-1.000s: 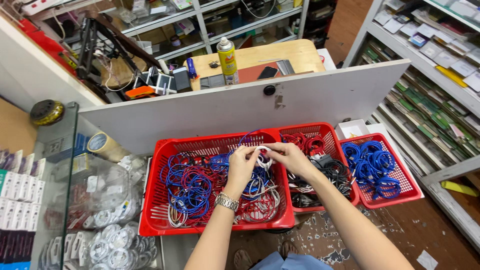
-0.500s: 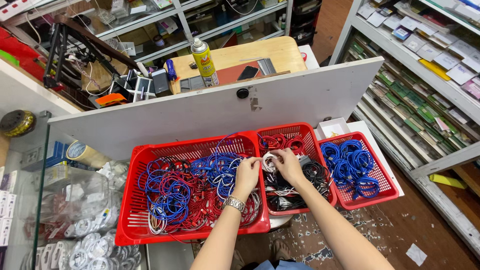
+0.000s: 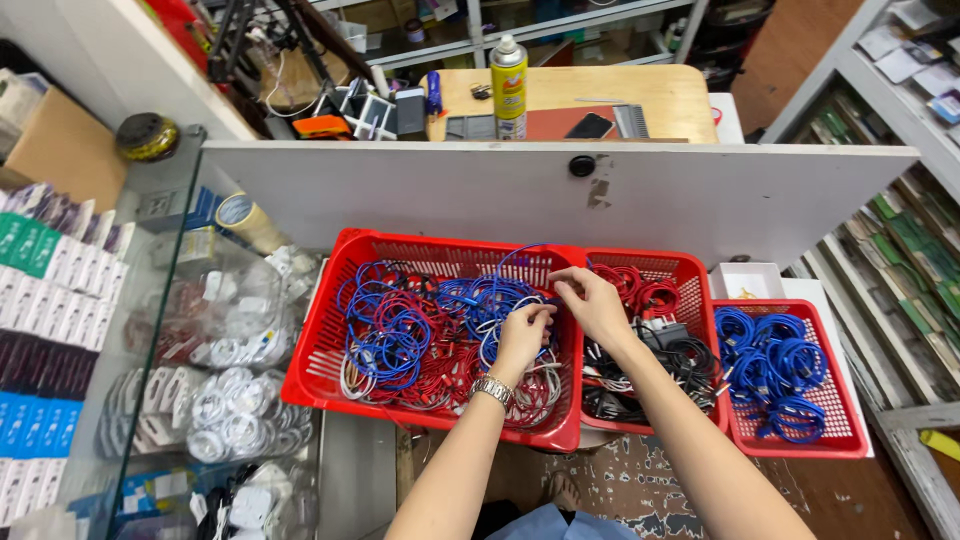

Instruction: The person sorts tangled cables from a mixed basket into separate red baskets by color. They pick up individual cables, coil them by hand, and place them into the appropriate basket.

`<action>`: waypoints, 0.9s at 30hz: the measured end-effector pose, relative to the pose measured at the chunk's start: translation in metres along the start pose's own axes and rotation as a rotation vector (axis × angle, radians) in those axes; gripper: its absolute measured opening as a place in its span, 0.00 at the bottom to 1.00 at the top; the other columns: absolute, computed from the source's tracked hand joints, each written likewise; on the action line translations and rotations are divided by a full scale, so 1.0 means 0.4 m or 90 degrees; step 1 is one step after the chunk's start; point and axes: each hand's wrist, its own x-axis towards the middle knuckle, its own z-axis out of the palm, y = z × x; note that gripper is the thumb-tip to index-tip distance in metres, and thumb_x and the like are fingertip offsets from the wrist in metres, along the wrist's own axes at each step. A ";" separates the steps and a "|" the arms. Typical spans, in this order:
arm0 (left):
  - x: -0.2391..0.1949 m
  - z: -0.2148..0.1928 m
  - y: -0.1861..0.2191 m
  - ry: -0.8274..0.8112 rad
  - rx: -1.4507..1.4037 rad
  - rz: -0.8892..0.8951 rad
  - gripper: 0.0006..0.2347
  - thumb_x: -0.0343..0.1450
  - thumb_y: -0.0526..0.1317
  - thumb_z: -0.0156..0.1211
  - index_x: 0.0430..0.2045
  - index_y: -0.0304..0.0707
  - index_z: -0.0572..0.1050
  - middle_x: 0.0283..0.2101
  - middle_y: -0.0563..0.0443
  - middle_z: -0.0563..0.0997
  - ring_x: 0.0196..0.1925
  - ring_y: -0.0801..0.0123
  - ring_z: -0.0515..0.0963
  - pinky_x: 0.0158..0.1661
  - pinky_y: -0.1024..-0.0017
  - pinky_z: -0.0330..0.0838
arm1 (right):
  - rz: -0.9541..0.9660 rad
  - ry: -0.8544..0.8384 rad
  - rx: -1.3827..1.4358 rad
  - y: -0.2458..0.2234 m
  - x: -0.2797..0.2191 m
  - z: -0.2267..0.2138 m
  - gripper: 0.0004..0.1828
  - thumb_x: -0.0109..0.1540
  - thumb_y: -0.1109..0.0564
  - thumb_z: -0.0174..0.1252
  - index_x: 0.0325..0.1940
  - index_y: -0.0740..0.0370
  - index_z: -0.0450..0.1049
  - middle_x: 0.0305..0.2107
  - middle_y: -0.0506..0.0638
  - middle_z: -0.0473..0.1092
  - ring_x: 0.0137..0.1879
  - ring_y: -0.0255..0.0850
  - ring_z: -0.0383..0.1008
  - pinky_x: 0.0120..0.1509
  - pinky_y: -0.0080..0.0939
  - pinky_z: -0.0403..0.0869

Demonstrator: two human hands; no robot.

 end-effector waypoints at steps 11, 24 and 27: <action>-0.070 -0.484 -0.092 0.314 0.225 -0.023 0.10 0.74 0.39 0.53 0.34 0.33 0.81 0.34 0.45 0.86 0.36 0.61 0.86 0.39 0.65 0.78 | -0.034 -0.367 0.011 -0.042 0.027 0.389 0.14 0.64 0.54 0.57 0.51 0.58 0.80 0.38 0.51 0.80 0.45 0.39 0.81 0.53 0.39 0.77; -0.138 -0.712 -0.040 0.178 0.528 0.040 0.23 0.61 0.34 0.70 0.51 0.44 0.74 0.59 0.44 0.70 0.63 0.49 0.68 0.62 0.57 0.62 | -0.189 -0.382 -0.338 -0.105 0.003 0.609 0.12 0.57 0.59 0.63 0.45 0.59 0.77 0.47 0.56 0.74 0.55 0.52 0.75 0.58 0.49 0.74; -0.127 -0.685 -0.024 0.157 0.510 0.127 0.23 0.60 0.33 0.69 0.51 0.44 0.75 0.59 0.43 0.72 0.63 0.50 0.67 0.62 0.57 0.61 | -0.145 -0.319 -0.167 -0.181 0.085 0.522 0.15 0.58 0.56 0.64 0.44 0.64 0.72 0.39 0.55 0.77 0.48 0.51 0.79 0.53 0.48 0.76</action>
